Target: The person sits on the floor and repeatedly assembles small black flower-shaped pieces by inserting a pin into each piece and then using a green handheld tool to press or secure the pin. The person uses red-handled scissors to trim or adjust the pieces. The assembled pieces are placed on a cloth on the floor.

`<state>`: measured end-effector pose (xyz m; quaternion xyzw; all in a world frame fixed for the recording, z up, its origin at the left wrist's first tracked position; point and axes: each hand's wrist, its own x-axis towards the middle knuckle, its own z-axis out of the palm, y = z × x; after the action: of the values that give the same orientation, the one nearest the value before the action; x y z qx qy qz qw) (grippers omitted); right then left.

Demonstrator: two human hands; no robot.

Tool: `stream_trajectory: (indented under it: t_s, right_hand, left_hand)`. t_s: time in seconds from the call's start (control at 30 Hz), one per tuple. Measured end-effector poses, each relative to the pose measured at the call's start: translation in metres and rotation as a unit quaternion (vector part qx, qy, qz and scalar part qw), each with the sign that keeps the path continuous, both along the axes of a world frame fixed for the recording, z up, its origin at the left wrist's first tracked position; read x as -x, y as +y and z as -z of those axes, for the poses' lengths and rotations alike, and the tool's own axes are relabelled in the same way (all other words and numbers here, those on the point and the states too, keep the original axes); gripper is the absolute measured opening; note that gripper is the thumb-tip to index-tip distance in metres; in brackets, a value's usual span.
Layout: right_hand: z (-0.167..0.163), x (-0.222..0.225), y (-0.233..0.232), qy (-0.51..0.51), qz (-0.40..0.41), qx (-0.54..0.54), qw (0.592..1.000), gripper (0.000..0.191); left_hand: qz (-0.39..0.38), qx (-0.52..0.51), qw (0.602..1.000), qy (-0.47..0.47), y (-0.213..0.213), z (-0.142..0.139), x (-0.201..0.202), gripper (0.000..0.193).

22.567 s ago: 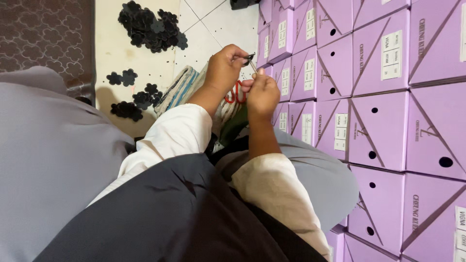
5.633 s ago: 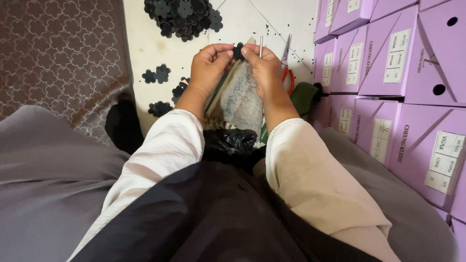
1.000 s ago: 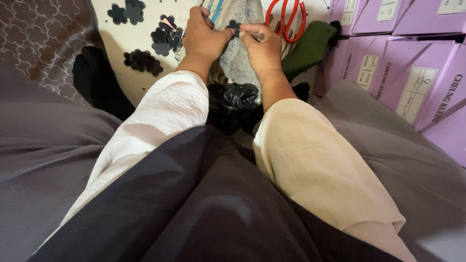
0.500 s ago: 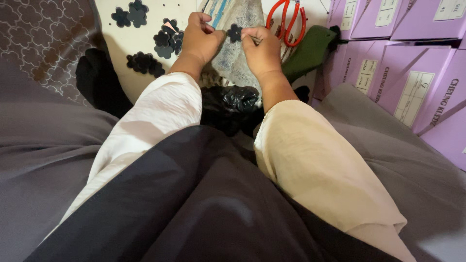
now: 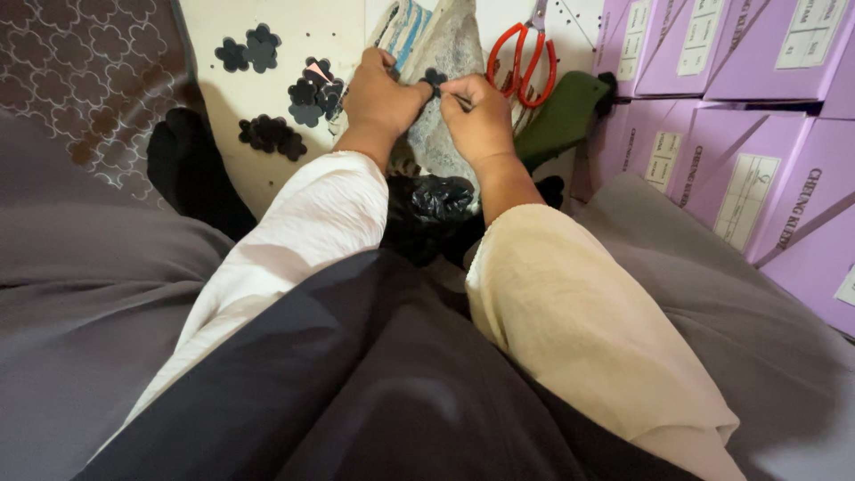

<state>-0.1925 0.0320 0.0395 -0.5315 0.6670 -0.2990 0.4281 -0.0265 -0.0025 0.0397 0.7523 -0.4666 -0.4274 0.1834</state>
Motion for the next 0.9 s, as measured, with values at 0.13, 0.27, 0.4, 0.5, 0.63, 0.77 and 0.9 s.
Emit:
stream_trajectory:
  t_s: [0.13, 0.27, 0.4, 0.5, 0.63, 0.77, 0.9]
  right_hand:
    - [0.000, -0.002, 0.000, 0.022, 0.000, -0.011, 1.000, 0.014]
    - [0.002, -0.001, -0.001, 0.018, 0.010, -0.022, 1.000, 0.014]
    - [0.006, 0.002, -0.006, 0.002, 0.021, -0.024, 0.999, 0.013]
    - [0.008, 0.002, -0.009, 0.012, 0.022, -0.040, 0.999, 0.013]
    - [0.007, 0.001, -0.013, 0.054, 0.005, -0.025, 0.998, 0.013]
    - [0.002, -0.003, -0.017, 0.068, -0.012, 0.005, 0.998, 0.014]
    - [-0.001, -0.010, -0.021, 0.113, -0.005, -0.043, 0.993, 0.016]
  left_hand:
    - [-0.001, -0.022, 1.000, -0.017, -0.001, 0.000, 0.002, 0.066]
    - [-0.007, -0.014, 1.000, 0.005, -0.002, 0.011, 0.001, 0.068]
    - [0.000, 0.000, 0.994, 0.107, -0.005, 0.024, -0.011, 0.061]
    - [-0.044, -0.056, 0.975, 0.209, -0.005, 0.032, -0.022, 0.046]
    - [-0.064, 0.142, 0.967, 0.201, 0.005, 0.032, -0.021, 0.033]
    - [0.117, 0.346, 0.928, 0.072, 0.016, 0.017, -0.014, 0.039]
    - [0.185, 0.398, 0.892, 0.106, 0.022, 0.003, 0.007, 0.041]
